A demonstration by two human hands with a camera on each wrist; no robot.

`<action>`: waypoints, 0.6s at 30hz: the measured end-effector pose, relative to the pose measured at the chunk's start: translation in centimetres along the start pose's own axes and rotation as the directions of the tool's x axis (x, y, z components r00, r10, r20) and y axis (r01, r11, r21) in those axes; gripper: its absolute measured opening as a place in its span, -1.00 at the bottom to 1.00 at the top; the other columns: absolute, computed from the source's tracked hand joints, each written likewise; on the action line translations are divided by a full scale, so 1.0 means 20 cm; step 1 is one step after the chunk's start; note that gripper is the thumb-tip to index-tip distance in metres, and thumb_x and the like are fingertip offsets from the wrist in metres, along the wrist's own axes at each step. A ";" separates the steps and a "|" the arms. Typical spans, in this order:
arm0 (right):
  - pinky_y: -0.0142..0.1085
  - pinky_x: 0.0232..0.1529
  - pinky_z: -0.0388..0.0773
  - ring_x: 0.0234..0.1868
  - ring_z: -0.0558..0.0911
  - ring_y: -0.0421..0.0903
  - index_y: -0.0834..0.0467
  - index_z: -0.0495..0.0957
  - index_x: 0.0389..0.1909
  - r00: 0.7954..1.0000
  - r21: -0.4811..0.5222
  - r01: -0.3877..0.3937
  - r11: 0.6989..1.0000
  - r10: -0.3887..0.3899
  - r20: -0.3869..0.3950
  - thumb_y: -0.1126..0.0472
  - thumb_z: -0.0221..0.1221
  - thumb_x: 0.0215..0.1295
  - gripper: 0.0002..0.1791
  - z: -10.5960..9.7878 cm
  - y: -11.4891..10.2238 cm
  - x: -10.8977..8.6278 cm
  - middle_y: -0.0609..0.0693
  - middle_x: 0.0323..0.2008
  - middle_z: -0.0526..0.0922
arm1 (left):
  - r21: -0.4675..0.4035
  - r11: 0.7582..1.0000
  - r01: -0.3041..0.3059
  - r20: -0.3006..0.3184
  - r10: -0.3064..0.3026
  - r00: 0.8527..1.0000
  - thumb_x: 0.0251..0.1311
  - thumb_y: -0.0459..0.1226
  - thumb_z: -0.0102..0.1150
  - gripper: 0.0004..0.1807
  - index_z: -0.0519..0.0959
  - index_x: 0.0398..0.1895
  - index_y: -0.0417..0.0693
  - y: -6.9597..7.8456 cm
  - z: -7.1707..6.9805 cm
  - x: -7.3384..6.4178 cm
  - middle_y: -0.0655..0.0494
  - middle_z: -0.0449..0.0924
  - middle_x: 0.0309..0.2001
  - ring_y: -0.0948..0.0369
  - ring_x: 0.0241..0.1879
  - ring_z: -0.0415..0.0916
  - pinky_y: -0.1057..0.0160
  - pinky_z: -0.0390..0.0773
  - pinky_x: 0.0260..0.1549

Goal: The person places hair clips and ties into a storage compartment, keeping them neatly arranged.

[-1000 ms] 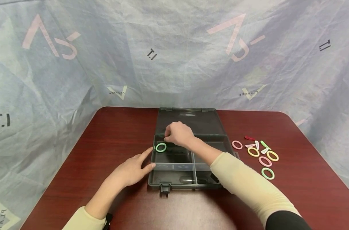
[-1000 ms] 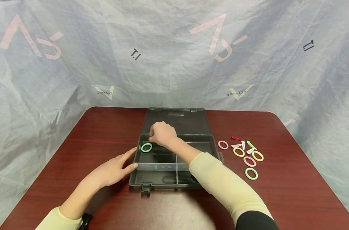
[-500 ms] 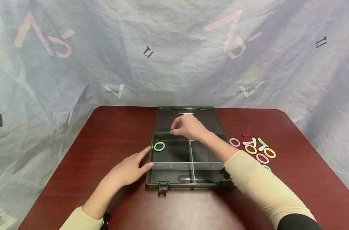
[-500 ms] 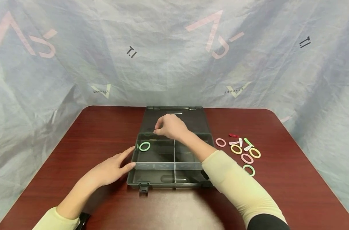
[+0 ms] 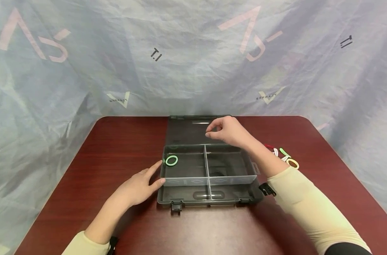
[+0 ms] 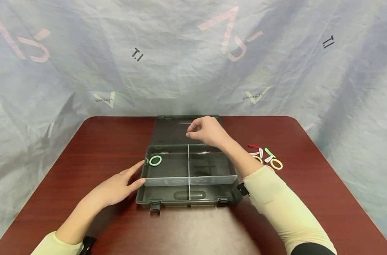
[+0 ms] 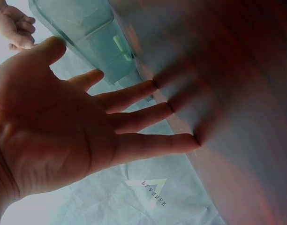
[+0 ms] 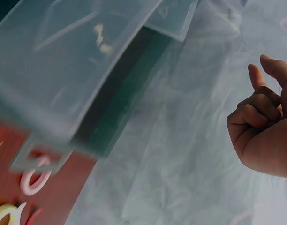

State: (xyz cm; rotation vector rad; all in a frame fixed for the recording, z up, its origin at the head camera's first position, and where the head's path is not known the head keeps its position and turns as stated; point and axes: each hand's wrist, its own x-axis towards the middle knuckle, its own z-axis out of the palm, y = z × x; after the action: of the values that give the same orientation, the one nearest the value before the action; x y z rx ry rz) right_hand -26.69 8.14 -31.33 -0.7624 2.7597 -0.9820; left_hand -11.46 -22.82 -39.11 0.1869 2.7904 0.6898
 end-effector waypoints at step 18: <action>-0.21 -0.42 0.34 -0.50 0.35 -0.08 0.10 0.76 -0.18 0.988 0.018 -0.123 0.992 0.124 -0.087 0.06 0.35 0.33 -0.80 -0.18 0.34 -0.15 -0.01 -0.57 0.46 | 0.000 1.000 -0.027 -0.010 0.027 1.000 0.48 0.20 -0.06 -0.19 0.02 0.64 0.11 0.00 -0.02 -0.03 -0.35 0.26 0.43 -0.30 0.37 0.27 -0.33 0.29 0.24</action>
State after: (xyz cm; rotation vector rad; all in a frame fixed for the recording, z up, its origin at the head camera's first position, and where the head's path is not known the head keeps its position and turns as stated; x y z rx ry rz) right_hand -27.80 16.16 -32.81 -0.5509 2.8323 -1.0312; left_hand -11.00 -23.05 -38.56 0.2215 2.8022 0.6987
